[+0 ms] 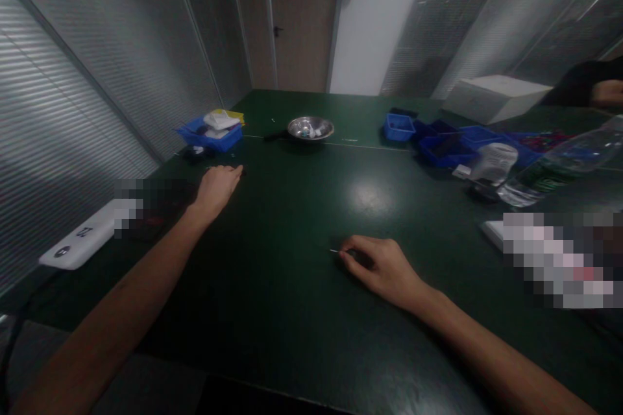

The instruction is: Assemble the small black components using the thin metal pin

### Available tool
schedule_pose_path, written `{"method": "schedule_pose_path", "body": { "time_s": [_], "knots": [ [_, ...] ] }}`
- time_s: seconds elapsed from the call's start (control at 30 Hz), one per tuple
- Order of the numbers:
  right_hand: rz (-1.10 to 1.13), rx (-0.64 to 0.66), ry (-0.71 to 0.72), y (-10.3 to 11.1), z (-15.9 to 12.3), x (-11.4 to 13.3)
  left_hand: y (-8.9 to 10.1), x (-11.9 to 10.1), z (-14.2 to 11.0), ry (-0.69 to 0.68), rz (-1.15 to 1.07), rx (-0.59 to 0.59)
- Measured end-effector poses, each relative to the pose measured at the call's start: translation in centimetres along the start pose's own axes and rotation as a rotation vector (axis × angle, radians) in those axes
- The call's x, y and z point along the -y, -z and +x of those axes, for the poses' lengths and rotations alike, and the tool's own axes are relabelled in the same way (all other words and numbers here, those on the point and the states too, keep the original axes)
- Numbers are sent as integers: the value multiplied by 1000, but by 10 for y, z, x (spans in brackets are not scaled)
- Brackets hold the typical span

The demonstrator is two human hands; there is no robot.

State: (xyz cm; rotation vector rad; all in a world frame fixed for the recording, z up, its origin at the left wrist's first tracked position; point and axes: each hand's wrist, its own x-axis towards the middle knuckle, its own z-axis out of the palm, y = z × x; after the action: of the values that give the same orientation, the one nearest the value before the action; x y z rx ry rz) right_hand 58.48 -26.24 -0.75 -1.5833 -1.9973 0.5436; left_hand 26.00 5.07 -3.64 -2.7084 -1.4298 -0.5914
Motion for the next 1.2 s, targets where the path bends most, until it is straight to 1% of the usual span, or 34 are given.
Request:
{"method": "schedule_pose_path", "body": {
  "time_s": [0.07,0.13,0.2,0.33,0.47,0.53,0.6,0.67,0.73,0.93,1.2],
  "knots": [
    [2,-2,-2,0,0,-1,5,-11,-4,-64,-149,26],
    [6,1,-2,0,0,-1,10,-28,-8,-170,-260,80],
    [3,2,0,0,0,-1,15,-49,-14,-277,-346,158],
    [-3,-2,-2,0,0,-1,20,-96,-30,-449,-531,296],
    [4,-8,-8,0,1,-1,23,-141,-50,-585,-706,396],
    [-9,-10,-4,-1,1,0,24,-158,-59,-638,-772,447],
    [-19,-11,8,-1,2,0,24,-171,-66,-669,-807,490],
    [-22,-9,24,-1,2,-1,24,-178,-71,-672,-819,512],
    [-25,-9,38,-1,1,-1,24,-180,-73,-659,-822,519],
    [-40,-9,52,-4,2,-1,25,-179,-72,-664,-812,518],
    [-55,-5,65,0,1,0,27,-179,-73,-681,-790,524]
  ]
}}
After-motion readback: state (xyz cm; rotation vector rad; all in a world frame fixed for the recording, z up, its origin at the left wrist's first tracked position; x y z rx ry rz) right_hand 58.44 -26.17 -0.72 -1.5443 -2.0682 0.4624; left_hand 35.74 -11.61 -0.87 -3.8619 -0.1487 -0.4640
